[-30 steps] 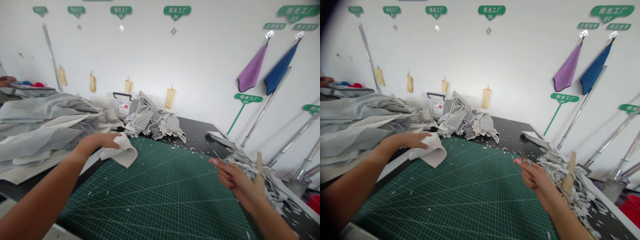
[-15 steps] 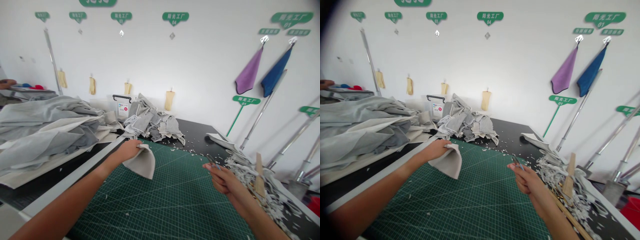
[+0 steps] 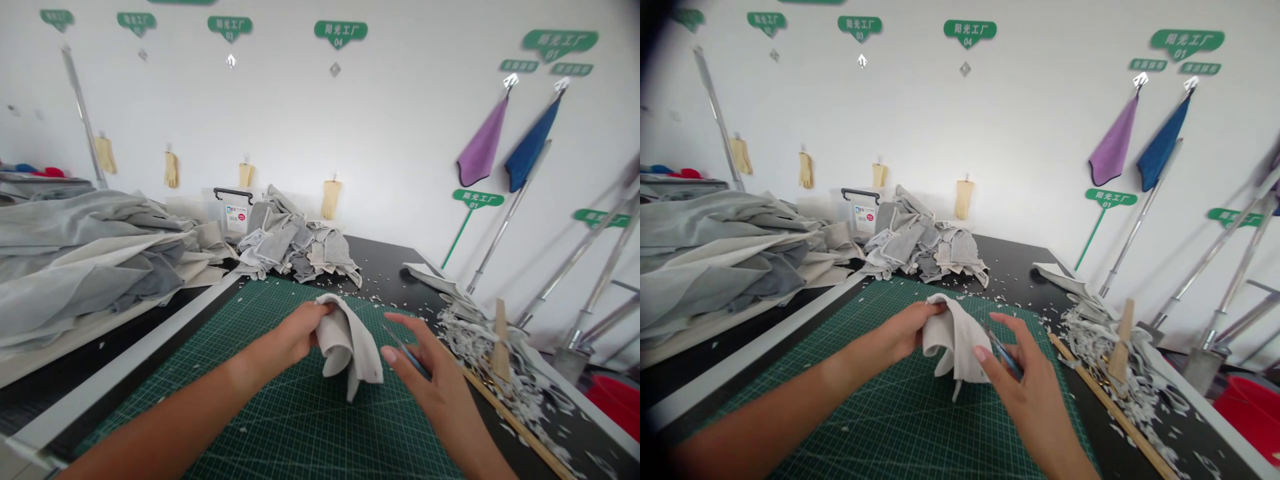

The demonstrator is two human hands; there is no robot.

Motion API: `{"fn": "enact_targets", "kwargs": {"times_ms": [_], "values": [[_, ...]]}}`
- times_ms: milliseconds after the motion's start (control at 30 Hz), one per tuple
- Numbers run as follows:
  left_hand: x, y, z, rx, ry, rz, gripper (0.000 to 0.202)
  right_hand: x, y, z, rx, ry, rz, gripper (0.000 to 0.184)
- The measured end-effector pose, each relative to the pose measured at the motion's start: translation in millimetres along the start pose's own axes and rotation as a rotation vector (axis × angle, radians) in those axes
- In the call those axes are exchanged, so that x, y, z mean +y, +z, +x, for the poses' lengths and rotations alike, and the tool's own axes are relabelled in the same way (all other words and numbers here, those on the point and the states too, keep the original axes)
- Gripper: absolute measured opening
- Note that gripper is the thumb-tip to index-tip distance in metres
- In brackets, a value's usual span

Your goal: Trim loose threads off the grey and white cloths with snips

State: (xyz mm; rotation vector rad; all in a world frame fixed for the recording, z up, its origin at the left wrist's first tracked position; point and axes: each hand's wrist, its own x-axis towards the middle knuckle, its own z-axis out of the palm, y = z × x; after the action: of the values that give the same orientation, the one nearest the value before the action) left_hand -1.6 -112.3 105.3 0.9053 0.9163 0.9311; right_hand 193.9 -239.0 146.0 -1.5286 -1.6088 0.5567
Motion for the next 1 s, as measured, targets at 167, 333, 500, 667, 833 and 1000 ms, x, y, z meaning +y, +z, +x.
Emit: {"fn": "enact_targets", "kwargs": {"times_ms": [167, 333, 500, 667, 833, 1000], "values": [[-3.1, 2.6, -0.1, -0.115, 0.001, -0.327, 0.014, 3.4, 7.6, -1.2, -0.074, -0.013, -0.171, 0.061], [2.5, 10.7, -12.3, -0.095, -0.062, -0.378, 0.015, 21.6, 12.7, 9.0, -0.086, -0.049, -0.146, 0.035], [13.6, 6.7, -23.6, -0.072, -0.033, -0.069, 0.029, 21.0, -7.2, 19.4, -0.047, -0.141, -0.095, 0.031], [38.7, -1.7, -36.1, -0.090, 0.103, 0.253, 0.045, 5.0, -27.3, 24.8, -0.204, -0.179, -0.064, 0.033], [46.9, -12.8, -37.7, -0.072, 0.135, 0.471, 0.049, -4.5, -32.7, 27.8, -0.079, -0.048, 0.018, 0.041], [66.9, -32.2, -51.6, -0.285, 0.202, 0.769, 0.036, -3.8, -47.6, 37.2, 0.046, 0.035, 0.221, 0.046]]}}
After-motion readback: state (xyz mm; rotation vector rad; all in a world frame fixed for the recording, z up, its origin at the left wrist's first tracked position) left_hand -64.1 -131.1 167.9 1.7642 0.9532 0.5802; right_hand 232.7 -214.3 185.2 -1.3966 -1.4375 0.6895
